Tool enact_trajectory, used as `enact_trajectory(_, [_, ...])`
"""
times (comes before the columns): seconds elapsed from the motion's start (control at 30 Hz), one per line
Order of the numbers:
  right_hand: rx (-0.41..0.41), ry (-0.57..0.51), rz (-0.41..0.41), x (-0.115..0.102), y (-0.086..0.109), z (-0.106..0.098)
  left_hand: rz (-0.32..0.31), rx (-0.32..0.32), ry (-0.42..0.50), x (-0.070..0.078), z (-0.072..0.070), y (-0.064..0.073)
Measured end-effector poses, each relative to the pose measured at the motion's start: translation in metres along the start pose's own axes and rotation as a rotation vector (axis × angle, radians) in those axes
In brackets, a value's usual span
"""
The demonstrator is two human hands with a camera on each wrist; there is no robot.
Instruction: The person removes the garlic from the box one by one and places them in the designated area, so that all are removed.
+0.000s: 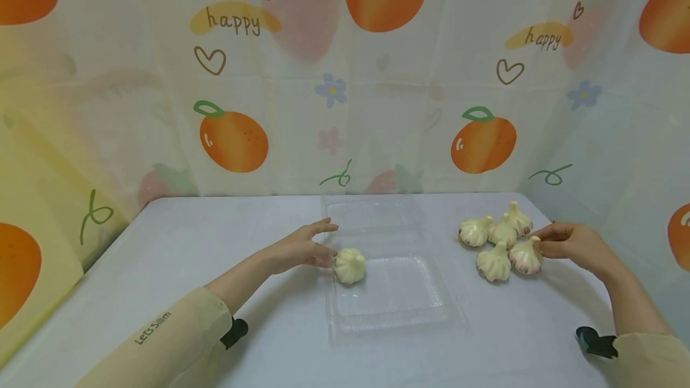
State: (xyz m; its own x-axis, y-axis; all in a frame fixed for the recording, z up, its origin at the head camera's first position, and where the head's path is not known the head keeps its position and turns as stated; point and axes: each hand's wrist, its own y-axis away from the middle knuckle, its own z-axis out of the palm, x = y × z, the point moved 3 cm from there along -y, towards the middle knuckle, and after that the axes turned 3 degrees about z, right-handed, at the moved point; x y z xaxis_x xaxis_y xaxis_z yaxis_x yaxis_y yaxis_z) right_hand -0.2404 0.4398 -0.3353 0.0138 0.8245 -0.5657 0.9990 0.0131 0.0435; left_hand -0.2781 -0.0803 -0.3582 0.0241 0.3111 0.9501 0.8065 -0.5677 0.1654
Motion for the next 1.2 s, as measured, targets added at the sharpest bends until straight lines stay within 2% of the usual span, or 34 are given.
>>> enact_trajectory(0.37, [0.006,0.091,0.000,-0.006,0.000,-0.001,0.004,-0.010,0.014,0.000,0.000,0.000])
enact_trajectory(0.77, [0.004,0.106,-0.007,-0.015,0.001,0.002,0.006,-0.014,0.010,0.000,0.000,0.000])
enact_trajectory(1.2, [-0.003,0.066,-0.040,-0.017,0.001,-0.001,0.008,-0.015,0.017,0.000,0.000,0.000])
